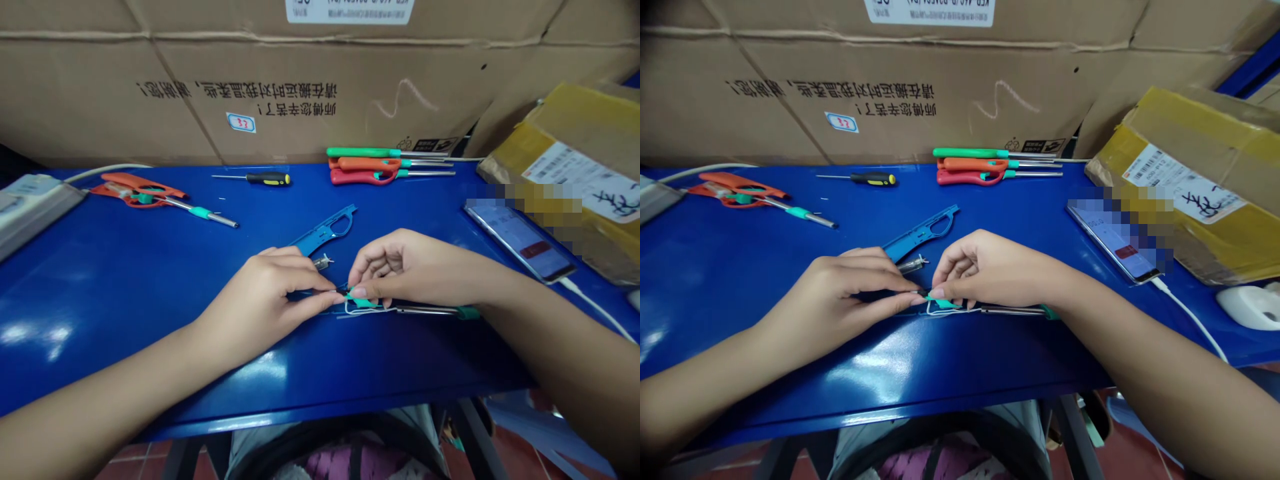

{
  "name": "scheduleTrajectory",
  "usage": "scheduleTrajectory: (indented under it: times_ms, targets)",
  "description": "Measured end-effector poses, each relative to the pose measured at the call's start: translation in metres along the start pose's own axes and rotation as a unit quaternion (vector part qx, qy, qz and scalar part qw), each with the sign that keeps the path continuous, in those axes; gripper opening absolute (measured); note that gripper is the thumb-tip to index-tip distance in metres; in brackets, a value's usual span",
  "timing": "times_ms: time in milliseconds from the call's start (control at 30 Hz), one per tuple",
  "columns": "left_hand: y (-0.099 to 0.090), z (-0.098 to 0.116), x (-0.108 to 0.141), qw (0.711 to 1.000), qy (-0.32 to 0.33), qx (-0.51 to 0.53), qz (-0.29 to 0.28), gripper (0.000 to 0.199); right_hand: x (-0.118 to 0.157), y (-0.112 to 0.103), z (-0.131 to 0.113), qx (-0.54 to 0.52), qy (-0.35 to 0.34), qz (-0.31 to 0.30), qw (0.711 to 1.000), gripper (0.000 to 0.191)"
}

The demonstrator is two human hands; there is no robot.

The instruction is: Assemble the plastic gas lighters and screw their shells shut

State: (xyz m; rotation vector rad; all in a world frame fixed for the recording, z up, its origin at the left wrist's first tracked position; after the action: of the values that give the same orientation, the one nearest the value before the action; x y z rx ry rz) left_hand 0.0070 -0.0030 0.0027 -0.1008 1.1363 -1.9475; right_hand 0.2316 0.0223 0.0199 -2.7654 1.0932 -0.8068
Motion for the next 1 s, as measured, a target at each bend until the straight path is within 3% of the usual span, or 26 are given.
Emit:
scheduleTrajectory:
  times_ms: [333, 500, 733, 1000]
  targets:
    - [0.0014, -0.0081, 0.0015, 0.997, 0.038, -0.058, -0.028, 0.012, -0.0058, 0.0039, 0.0051, 0.035, -0.001, 0.037, 0.999, 0.016]
    - [0.0016, -0.0042, 0.0026, 0.995, 0.026, -0.088, -0.049, 0.018, -0.0062, 0.0039, 0.0019, 0.054, 0.003, 0.065, 0.996, 0.011]
    - [0.0005, -0.0008, 0.0031, 0.996, -0.006, -0.085, -0.018, 0.028, -0.0069, 0.0047, 0.0034, 0.047, 0.014, 0.075, 0.996, 0.016]
    - [0.0049, -0.0065, 0.0060, 0.995, -0.007, -0.098, -0.030, 0.035, -0.0085, 0.0043, 0.0056, 0.064, 0.003, 0.104, 0.993, 0.017]
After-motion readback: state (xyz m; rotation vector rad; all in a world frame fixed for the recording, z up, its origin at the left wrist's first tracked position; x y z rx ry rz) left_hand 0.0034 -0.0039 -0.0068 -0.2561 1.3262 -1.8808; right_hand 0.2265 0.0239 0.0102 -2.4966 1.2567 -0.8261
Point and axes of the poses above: each hand's wrist, its own x-axis away from the middle knuckle, its own y-axis out of the palm, z = x × y, the point moved 1 cm from there along -x, towards the middle knuckle
